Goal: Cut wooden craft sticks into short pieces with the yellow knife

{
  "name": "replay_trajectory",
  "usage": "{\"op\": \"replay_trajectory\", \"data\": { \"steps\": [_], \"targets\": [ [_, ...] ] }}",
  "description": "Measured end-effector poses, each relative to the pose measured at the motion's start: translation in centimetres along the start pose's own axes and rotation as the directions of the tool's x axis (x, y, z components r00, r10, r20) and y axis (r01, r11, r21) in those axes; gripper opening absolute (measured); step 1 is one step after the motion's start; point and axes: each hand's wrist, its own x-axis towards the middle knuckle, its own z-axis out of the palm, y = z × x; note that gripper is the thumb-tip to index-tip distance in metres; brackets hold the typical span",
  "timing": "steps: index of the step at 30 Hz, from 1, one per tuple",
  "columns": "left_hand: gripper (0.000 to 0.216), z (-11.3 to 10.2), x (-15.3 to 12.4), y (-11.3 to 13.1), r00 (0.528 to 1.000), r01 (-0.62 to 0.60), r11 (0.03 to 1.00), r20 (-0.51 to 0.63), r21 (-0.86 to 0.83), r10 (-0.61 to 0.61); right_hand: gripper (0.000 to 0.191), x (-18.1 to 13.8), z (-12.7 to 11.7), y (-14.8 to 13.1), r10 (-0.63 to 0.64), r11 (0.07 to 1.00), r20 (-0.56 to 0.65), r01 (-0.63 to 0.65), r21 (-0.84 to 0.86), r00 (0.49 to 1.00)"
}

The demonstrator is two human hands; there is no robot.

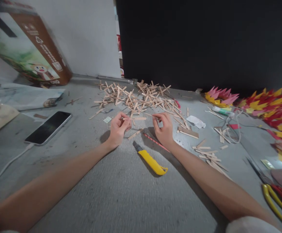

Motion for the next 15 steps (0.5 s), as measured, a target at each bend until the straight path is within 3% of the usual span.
{"op": "replay_trajectory", "data": {
  "steps": [8, 11, 15],
  "targets": [
    [0.034, -0.24, 0.33, -0.42, 0.998, 0.055, 0.991, -0.037, 0.121, -0.051, 0.025, 0.14, 0.26, 0.41, 0.004, 0.996, 0.115, 0.007, -0.093, 0.993],
    [0.035, -0.24, 0.44, -0.56, 0.995, 0.093, 0.98, -0.049, 0.174, -0.086, 0.032, 0.07, 0.12, -0.06, -0.02, 0.998, 0.243, 0.035, -0.058, 0.97],
    [0.035, -0.04, 0.42, -0.55, 0.994, 0.106, 0.976, -0.028, 0.189, -0.102, 0.025, -0.15, 0.27, -0.07, -0.08, 0.992, 0.332, 0.108, -0.067, 0.94]
  ]
}}
